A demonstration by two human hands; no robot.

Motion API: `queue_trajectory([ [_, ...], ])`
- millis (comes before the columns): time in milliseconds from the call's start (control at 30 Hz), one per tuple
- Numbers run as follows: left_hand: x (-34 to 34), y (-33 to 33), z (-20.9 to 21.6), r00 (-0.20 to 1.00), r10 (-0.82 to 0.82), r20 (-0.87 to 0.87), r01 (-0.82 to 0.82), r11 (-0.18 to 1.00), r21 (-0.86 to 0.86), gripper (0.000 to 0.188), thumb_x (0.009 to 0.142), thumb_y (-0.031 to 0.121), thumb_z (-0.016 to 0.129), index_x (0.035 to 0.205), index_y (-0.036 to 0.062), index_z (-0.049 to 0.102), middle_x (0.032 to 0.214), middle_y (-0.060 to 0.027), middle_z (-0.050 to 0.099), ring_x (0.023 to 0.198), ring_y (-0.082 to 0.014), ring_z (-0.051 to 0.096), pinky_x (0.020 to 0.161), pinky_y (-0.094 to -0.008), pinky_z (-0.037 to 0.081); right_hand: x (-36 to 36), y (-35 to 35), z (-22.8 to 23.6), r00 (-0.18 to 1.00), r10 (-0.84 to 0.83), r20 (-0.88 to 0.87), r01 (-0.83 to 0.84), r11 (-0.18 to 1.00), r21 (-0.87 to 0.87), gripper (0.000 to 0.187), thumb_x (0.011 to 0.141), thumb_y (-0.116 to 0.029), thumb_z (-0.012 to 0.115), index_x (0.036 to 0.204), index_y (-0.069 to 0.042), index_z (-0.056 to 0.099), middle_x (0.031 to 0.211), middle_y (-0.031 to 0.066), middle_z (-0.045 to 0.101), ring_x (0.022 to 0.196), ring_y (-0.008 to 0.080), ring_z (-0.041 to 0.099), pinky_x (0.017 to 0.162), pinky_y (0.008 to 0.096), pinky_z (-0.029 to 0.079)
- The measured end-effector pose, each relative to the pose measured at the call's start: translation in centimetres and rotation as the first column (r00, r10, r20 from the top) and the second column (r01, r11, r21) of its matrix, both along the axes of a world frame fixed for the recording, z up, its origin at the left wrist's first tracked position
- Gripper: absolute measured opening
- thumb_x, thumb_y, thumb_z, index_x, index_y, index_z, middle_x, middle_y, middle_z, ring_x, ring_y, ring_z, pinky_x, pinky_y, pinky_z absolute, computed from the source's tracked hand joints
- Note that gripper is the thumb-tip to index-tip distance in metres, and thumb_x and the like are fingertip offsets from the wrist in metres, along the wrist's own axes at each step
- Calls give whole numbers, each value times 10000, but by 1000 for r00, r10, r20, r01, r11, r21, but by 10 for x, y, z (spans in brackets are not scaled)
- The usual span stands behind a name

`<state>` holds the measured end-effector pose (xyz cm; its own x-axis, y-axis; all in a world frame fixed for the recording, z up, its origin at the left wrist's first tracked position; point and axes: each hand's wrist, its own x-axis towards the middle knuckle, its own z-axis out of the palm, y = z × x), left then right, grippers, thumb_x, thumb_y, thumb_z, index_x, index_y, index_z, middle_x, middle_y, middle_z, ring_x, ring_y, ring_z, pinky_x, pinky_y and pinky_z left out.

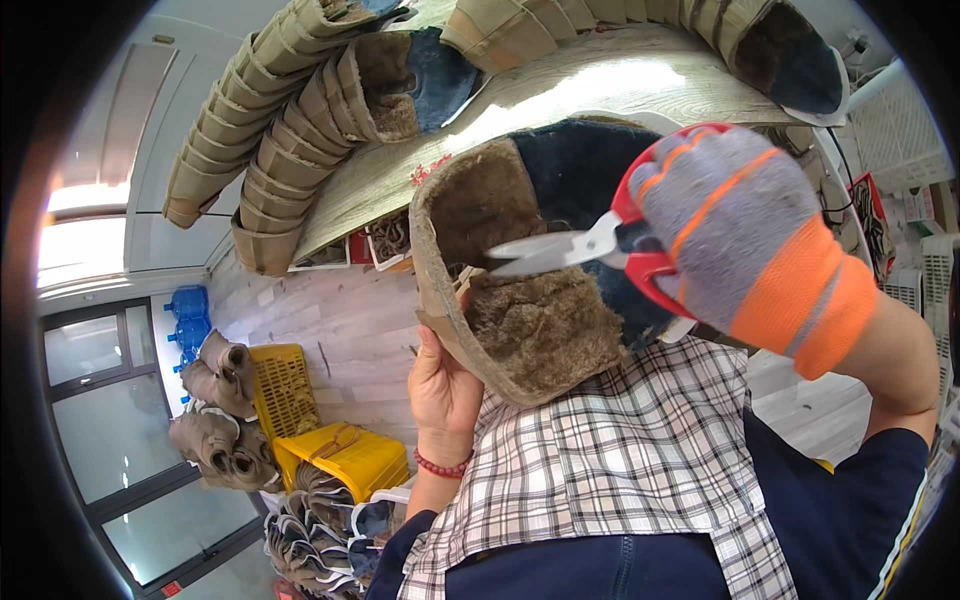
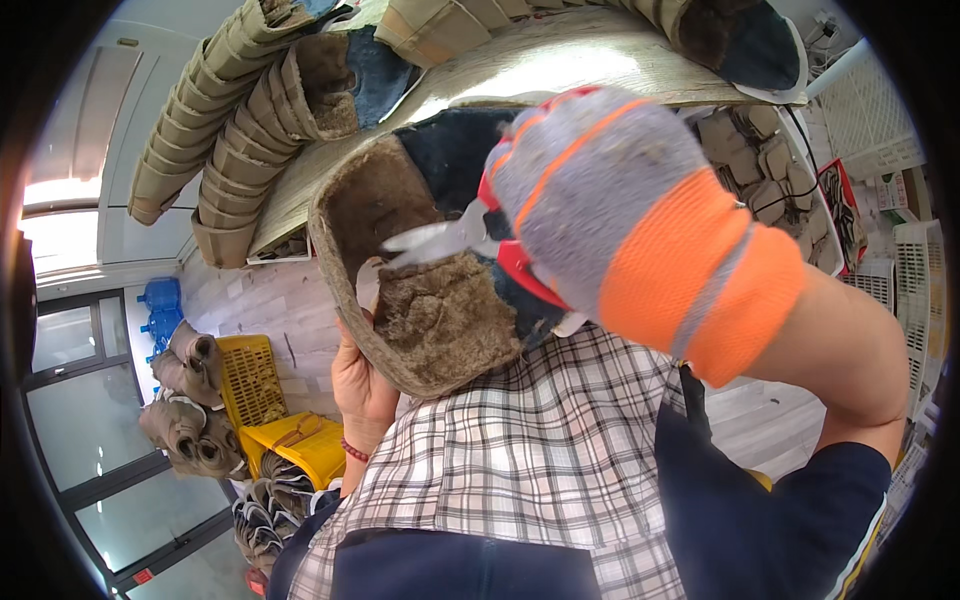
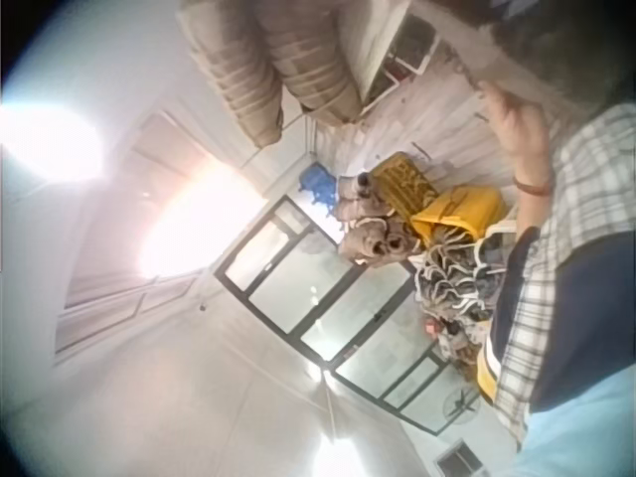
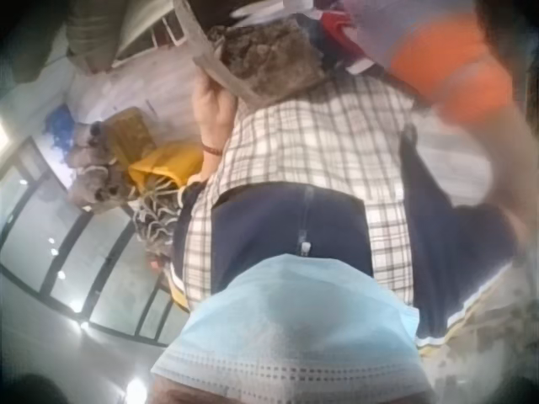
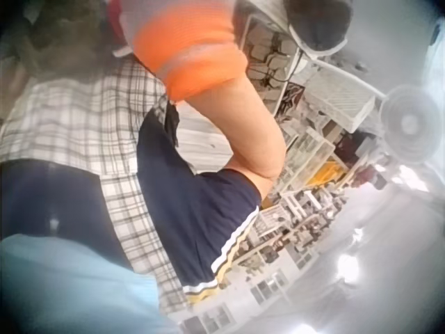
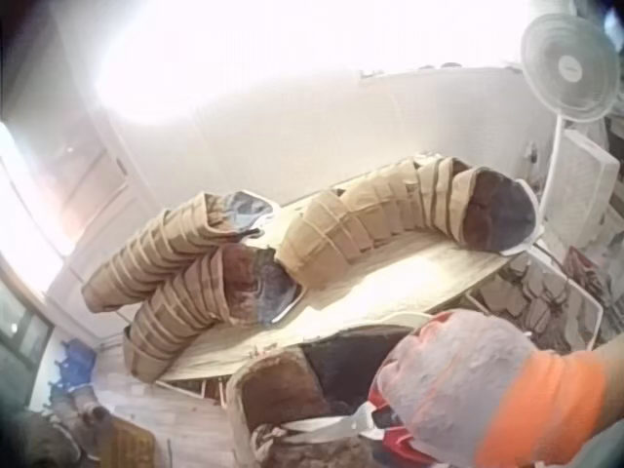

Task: The person trims the inner lining of several beige slip-on shoes using scissors, then sprays the interior with a green spray bottle. The shoes are handled one at a time and placed back on the workbench after trimming.

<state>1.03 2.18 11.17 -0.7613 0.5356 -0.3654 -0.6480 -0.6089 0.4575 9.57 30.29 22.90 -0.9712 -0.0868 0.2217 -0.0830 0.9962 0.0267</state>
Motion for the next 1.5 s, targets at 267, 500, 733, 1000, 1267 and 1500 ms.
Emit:
queue_trajectory([
  [267,-2,-1,1,1000,-17,-5,17,1000,-10,508,962,276,408,1379,12,289,1392,-168,372,1310,-251,330,1110,-396,246,-22,-18,-20,989,119,83,-124,991,52,334,725,-366,657,861,-63,617,810,104,590,779,251,595,686,365,468],
  [500,-2,1,1,1000,-17,-17,16,999,-28,502,969,276,390,1384,15,283,1398,-161,366,1310,-250,330,1111,-394,245,-33,-25,-20,973,72,220,-89,994,69,341,723,-363,651,880,-62,623,837,104,605,766,256,602,654,363,473],
  [733,-5,5,6,999,-40,-21,39,996,-74,499,970,275,390,1387,23,283,1402,-160,360,1312,-251,327,1110,-398,245,-28,-7,-6,960,16,280,-34,998,57,352,714,-352,683,926,-77,623,892,115,607,858,263,599,744,373,473],
  [1000,-6,7,16,997,-74,-25,72,996,-43,494,968,265,394,1386,25,284,1414,-161,342,1310,-258,329,1105,-401,257,-40,5,-12,998,-1,57,-9,985,170,374,694,-337,701,949,-79,609,914,94,591,857,255,575,769,379,464],
  [1267,-8,9,19,997,-76,10,76,997,-2,484,965,257,402,1376,25,298,1399,-156,363,1295,-259,353,1094,-402,285,-63,11,-39,931,183,-316,-84,950,302,80,656,-142,650,730,-116,662,671,22,606,670,187,614,552,305,472],
  [1500,-10,6,17,995,-95,0,95,995,25,476,967,257,399,1369,19,307,1396,-155,367,1289,-262,361,1089,-412,294,-65,10,-44,900,248,-360,-110,925,364,121,652,-141,654,764,-96,661,689,31,613,665,199,616,549,307,470],
])
